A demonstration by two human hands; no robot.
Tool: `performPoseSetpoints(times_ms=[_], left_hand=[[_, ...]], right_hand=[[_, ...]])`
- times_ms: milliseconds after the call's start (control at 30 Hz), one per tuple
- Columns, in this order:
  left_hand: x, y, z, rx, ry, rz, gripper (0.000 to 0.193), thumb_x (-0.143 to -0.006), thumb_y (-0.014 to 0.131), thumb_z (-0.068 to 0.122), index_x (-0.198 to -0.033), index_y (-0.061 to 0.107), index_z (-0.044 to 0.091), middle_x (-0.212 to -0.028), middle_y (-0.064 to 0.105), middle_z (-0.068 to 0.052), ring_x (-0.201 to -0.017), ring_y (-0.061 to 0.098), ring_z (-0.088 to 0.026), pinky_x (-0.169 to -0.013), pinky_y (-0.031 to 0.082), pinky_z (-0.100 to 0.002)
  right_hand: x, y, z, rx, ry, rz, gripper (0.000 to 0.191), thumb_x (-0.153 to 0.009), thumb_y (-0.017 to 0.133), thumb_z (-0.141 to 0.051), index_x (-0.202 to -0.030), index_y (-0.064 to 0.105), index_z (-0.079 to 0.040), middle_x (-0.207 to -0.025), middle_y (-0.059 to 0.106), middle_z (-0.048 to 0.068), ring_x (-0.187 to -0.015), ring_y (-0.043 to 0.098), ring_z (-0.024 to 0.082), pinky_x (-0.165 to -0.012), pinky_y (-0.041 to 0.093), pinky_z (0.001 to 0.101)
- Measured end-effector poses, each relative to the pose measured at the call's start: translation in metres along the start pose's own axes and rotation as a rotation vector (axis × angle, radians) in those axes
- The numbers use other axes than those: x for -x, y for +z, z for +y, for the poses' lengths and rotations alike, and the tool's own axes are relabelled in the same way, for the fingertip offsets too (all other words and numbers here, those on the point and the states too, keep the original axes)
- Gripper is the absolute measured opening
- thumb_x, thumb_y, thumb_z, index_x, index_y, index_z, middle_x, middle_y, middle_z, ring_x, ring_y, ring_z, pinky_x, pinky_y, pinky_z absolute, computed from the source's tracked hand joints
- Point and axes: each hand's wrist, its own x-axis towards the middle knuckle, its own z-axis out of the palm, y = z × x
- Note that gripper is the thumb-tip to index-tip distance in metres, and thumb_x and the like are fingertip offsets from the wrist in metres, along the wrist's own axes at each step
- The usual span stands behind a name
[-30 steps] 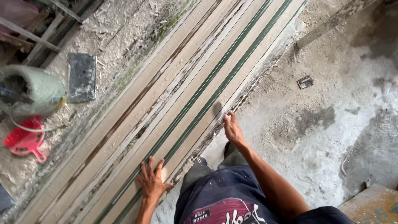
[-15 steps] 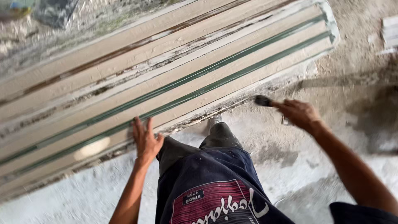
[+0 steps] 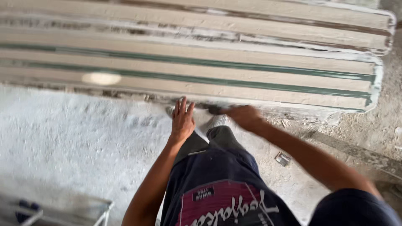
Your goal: The person uses a small hand scraper to remove excess filler from the grooves of long striped wooden panels. They work along the grooves, flip a panel over to scrape its other side, and scrape the panel edges and ends.
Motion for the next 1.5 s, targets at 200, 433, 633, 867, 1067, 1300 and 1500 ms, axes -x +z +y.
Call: performPoseSetpoints(times_ms=[200,433,633,867,1067,1300,1500], left_hand=[[0.013,0.004,-0.010,0.116,-0.081,0.103,0.064,-0.084,0.067,0.009,-0.146,0.050,0.007,-0.155,0.034,-0.022,-0.143,0.033,-0.047,-0.110,0.036,-0.059],[0.011,-0.030,-0.090,0.229,-0.151,0.333,0.052,-0.085,0.063,0.005,-0.137,0.057,0.006,-0.141,0.055,-0.019,-0.130,0.054,-0.041,-0.108,0.048,-0.051],[0.015,-0.072,-0.195,0.170,-0.214,0.414,0.057,-0.083,0.067,0.004,-0.138,0.055,0.004,-0.144,0.050,-0.027,-0.128,0.049,-0.047,-0.104,0.045,-0.055],[0.013,-0.102,-0.273,0.200,-0.155,0.396,0.068,-0.081,0.069,0.004,-0.146,0.050,0.007,-0.149,0.038,-0.028,-0.135,0.045,-0.048,-0.109,0.041,-0.056],[0.017,-0.121,-0.315,0.289,-0.255,0.141,0.069,-0.082,0.068,0.004,-0.147,0.048,0.012,-0.153,0.034,-0.025,-0.132,0.045,-0.046,-0.105,0.043,-0.054],[0.018,-0.123,-0.321,0.430,-0.287,0.346,0.064,-0.087,0.066,0.005,-0.148,0.046,0.007,-0.146,0.048,-0.022,-0.128,0.052,-0.045,-0.103,0.048,-0.051],[0.040,-0.136,-0.344,0.490,-0.383,0.433,0.058,-0.088,0.063,0.005,-0.145,0.049,0.005,-0.136,0.056,-0.026,-0.119,0.057,-0.046,-0.099,0.051,-0.051]], right_hand=[[0.054,-0.011,0.049,0.287,0.017,0.084,0.058,-0.106,0.039,-0.018,-0.159,0.022,-0.034,-0.142,0.054,0.017,-0.068,0.072,0.017,-0.045,0.058,0.0285],[-0.108,-0.073,-0.147,0.089,-0.064,0.015,0.055,-0.115,0.036,-0.011,-0.167,0.021,-0.020,-0.124,0.072,0.023,-0.084,0.078,0.029,-0.061,0.063,0.0364],[-0.071,-0.113,-0.156,0.153,-0.128,0.222,0.054,-0.102,0.045,-0.013,-0.152,0.031,-0.026,-0.134,0.057,0.021,-0.061,0.072,0.022,-0.038,0.056,0.0324],[-0.167,-0.142,-0.268,0.192,-0.042,0.090,0.061,-0.102,0.049,-0.006,-0.156,0.028,-0.024,-0.124,0.060,0.020,-0.062,0.069,0.023,-0.037,0.053,0.0301],[-0.154,-0.149,-0.285,0.145,-0.046,0.167,0.066,-0.098,0.050,-0.015,-0.157,0.028,-0.034,-0.136,0.056,0.017,-0.066,0.068,0.023,-0.031,0.054,0.0329],[-0.169,-0.174,-0.301,0.314,0.041,0.053,0.057,-0.108,0.039,-0.014,-0.161,0.028,-0.032,-0.127,0.064,0.019,-0.082,0.073,0.031,-0.057,0.058,0.0437],[-0.269,-0.196,-0.403,0.250,-0.129,0.174,0.074,-0.096,0.054,-0.009,-0.161,0.024,-0.028,-0.128,0.064,0.017,-0.094,0.073,0.038,-0.070,0.062,0.0484]])
